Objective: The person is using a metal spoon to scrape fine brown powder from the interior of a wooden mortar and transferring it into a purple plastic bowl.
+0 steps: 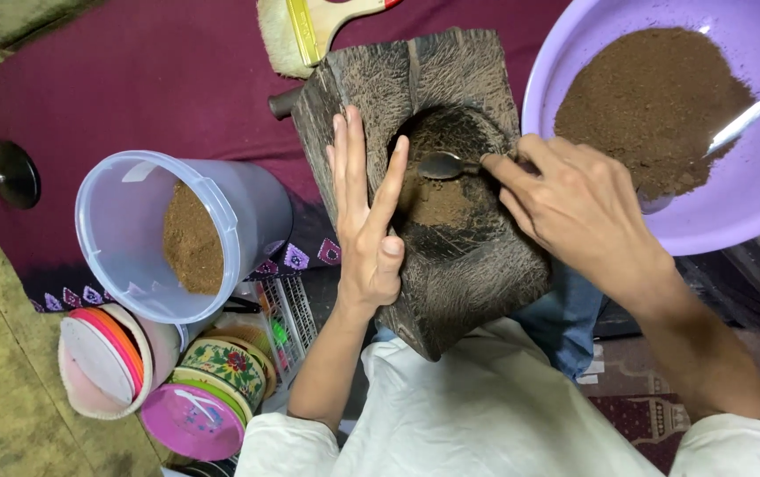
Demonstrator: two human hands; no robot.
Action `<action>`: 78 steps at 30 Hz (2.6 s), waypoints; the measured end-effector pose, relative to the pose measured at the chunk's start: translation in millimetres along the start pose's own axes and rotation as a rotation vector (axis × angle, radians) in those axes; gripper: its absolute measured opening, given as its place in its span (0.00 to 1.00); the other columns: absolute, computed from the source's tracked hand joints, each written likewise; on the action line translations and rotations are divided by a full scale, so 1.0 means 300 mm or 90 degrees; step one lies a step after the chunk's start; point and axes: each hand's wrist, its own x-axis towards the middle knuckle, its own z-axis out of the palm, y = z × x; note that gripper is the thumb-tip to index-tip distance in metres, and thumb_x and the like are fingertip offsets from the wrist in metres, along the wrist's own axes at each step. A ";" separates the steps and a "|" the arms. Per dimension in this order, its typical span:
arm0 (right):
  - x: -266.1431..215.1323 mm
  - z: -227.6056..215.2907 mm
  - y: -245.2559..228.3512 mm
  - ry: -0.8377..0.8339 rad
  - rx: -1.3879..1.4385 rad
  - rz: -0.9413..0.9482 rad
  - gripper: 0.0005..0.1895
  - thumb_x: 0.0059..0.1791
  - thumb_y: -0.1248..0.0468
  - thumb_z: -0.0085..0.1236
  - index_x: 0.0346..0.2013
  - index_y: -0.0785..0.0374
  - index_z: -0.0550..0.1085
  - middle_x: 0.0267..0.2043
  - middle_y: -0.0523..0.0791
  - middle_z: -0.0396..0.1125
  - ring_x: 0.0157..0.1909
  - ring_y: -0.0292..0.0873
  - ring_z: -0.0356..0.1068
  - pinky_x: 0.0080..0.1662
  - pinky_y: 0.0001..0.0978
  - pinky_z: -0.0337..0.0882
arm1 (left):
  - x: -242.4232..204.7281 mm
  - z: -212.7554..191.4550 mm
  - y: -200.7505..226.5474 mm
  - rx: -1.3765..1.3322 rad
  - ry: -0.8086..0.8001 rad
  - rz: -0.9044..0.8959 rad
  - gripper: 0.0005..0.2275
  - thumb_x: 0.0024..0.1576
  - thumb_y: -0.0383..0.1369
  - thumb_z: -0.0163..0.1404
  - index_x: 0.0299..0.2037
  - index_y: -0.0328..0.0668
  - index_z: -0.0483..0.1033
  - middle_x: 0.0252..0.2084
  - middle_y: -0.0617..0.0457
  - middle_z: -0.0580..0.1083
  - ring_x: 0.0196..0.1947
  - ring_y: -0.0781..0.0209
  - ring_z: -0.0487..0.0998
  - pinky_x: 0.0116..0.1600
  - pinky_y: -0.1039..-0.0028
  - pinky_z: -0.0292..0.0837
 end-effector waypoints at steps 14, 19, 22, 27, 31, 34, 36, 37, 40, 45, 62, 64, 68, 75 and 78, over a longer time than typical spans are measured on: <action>0.019 0.153 -0.007 0.053 0.082 -0.036 0.12 0.52 0.50 0.54 0.45 0.47 0.78 0.41 0.42 0.68 0.43 0.45 0.67 0.42 0.34 0.67 | -0.070 0.012 -0.115 -0.056 0.050 0.211 0.25 0.64 0.52 0.30 0.64 0.55 0.72 0.77 0.37 0.50 0.79 0.33 0.43 0.78 0.36 0.35; -0.001 0.127 -0.007 0.048 0.110 -0.018 0.09 0.50 0.52 0.55 0.42 0.48 0.77 0.37 0.41 0.65 0.43 0.44 0.65 0.42 0.34 0.65 | -0.128 0.015 -0.136 -0.076 0.071 0.288 0.25 0.60 0.53 0.35 0.52 0.53 0.83 0.62 0.42 0.74 0.70 0.36 0.66 0.76 0.38 0.45; -0.017 0.107 -0.013 0.109 0.117 0.034 0.10 0.54 0.54 0.51 0.47 0.47 0.77 0.35 0.42 0.61 0.42 0.45 0.63 0.42 0.33 0.64 | -0.116 0.017 -0.140 -0.069 0.073 0.303 0.28 0.60 0.58 0.34 0.48 0.51 0.84 0.58 0.43 0.77 0.67 0.34 0.69 0.75 0.37 0.46; -0.035 0.226 -0.112 0.067 0.109 0.028 0.10 0.52 0.57 0.50 0.45 0.47 0.77 0.36 0.41 0.63 0.43 0.46 0.62 0.39 0.37 0.62 | -0.115 0.019 -0.127 -0.076 0.084 0.287 0.29 0.56 0.64 0.43 0.49 0.51 0.83 0.58 0.46 0.77 0.68 0.37 0.68 0.74 0.40 0.47; -0.066 0.136 -0.091 0.062 0.095 0.013 0.12 0.53 0.62 0.49 0.47 0.48 0.77 0.40 0.42 0.64 0.45 0.47 0.62 0.40 0.37 0.61 | -0.116 0.022 -0.127 -0.079 0.085 0.292 0.29 0.55 0.64 0.44 0.48 0.51 0.83 0.58 0.46 0.77 0.67 0.37 0.69 0.74 0.40 0.48; -0.069 0.107 -0.089 0.096 0.037 0.020 0.14 0.54 0.61 0.48 0.52 0.46 0.75 0.40 0.41 0.60 0.44 0.45 0.61 0.40 0.35 0.59 | -0.114 0.018 -0.123 -0.082 0.092 0.287 0.28 0.55 0.63 0.45 0.47 0.52 0.83 0.58 0.47 0.77 0.67 0.37 0.69 0.74 0.40 0.48; -0.076 0.151 -0.110 0.097 0.062 0.008 0.12 0.50 0.54 0.56 0.47 0.46 0.76 0.40 0.41 0.61 0.46 0.45 0.61 0.42 0.38 0.61 | -0.114 0.020 -0.122 -0.088 0.094 0.276 0.27 0.55 0.62 0.46 0.47 0.51 0.83 0.57 0.47 0.77 0.67 0.38 0.69 0.75 0.41 0.48; -0.071 0.137 -0.098 0.098 0.060 0.008 0.12 0.50 0.54 0.56 0.47 0.46 0.76 0.40 0.41 0.61 0.46 0.45 0.61 0.42 0.38 0.61 | -0.110 0.019 -0.119 -0.087 0.095 0.278 0.27 0.55 0.62 0.46 0.47 0.51 0.83 0.57 0.47 0.77 0.67 0.38 0.69 0.75 0.41 0.48; -0.066 0.087 -0.073 0.010 0.085 0.040 0.12 0.53 0.55 0.54 0.49 0.45 0.79 0.38 0.39 0.64 0.43 0.41 0.60 0.42 0.33 0.59 | -0.111 0.017 -0.114 -0.092 0.098 0.269 0.26 0.55 0.61 0.45 0.47 0.52 0.83 0.57 0.49 0.78 0.67 0.39 0.69 0.75 0.43 0.48; -0.080 0.095 -0.105 0.022 0.108 0.026 0.12 0.51 0.51 0.56 0.46 0.47 0.78 0.40 0.42 0.65 0.45 0.45 0.61 0.42 0.37 0.62 | -0.112 0.017 -0.113 -0.096 0.102 0.262 0.25 0.54 0.60 0.46 0.46 0.52 0.84 0.57 0.48 0.78 0.67 0.39 0.70 0.75 0.43 0.49; -0.016 0.137 -0.012 0.067 0.091 -0.084 0.08 0.49 0.63 0.55 0.43 0.56 0.75 0.39 0.42 0.66 0.45 0.44 0.62 0.45 0.33 0.63 | -0.039 -0.025 -0.094 -0.025 0.002 0.356 0.26 0.55 0.59 0.39 0.49 0.55 0.82 0.60 0.50 0.76 0.67 0.42 0.68 0.74 0.34 0.36; -0.032 0.083 0.005 0.077 0.120 -0.080 0.06 0.51 0.61 0.55 0.41 0.56 0.76 0.37 0.41 0.66 0.44 0.43 0.62 0.45 0.33 0.63 | -0.040 -0.021 -0.101 -0.028 0.005 0.353 0.26 0.54 0.60 0.40 0.48 0.55 0.82 0.59 0.50 0.76 0.67 0.42 0.69 0.74 0.34 0.36; -0.072 0.081 -0.013 0.119 0.140 -0.068 0.09 0.55 0.57 0.50 0.37 0.55 0.76 0.34 0.41 0.65 0.41 0.43 0.61 0.43 0.33 0.62 | -0.042 -0.018 -0.103 -0.050 0.020 0.342 0.26 0.54 0.60 0.40 0.47 0.55 0.83 0.57 0.52 0.78 0.65 0.44 0.71 0.75 0.35 0.37; -0.077 -0.001 0.000 0.156 0.149 -0.056 0.10 0.55 0.54 0.51 0.38 0.55 0.76 0.32 0.43 0.63 0.38 0.44 0.60 0.40 0.34 0.61 | -0.045 -0.011 -0.104 -0.070 0.033 0.330 0.26 0.53 0.60 0.42 0.45 0.54 0.83 0.55 0.52 0.79 0.64 0.45 0.72 0.75 0.36 0.37; -0.111 0.049 -0.021 0.090 0.173 -0.067 0.11 0.53 0.53 0.51 0.33 0.52 0.76 0.30 0.39 0.64 0.37 0.41 0.59 0.40 0.32 0.60 | -0.045 -0.010 -0.101 -0.073 0.035 0.326 0.26 0.53 0.60 0.42 0.45 0.53 0.83 0.55 0.52 0.79 0.63 0.45 0.72 0.75 0.36 0.38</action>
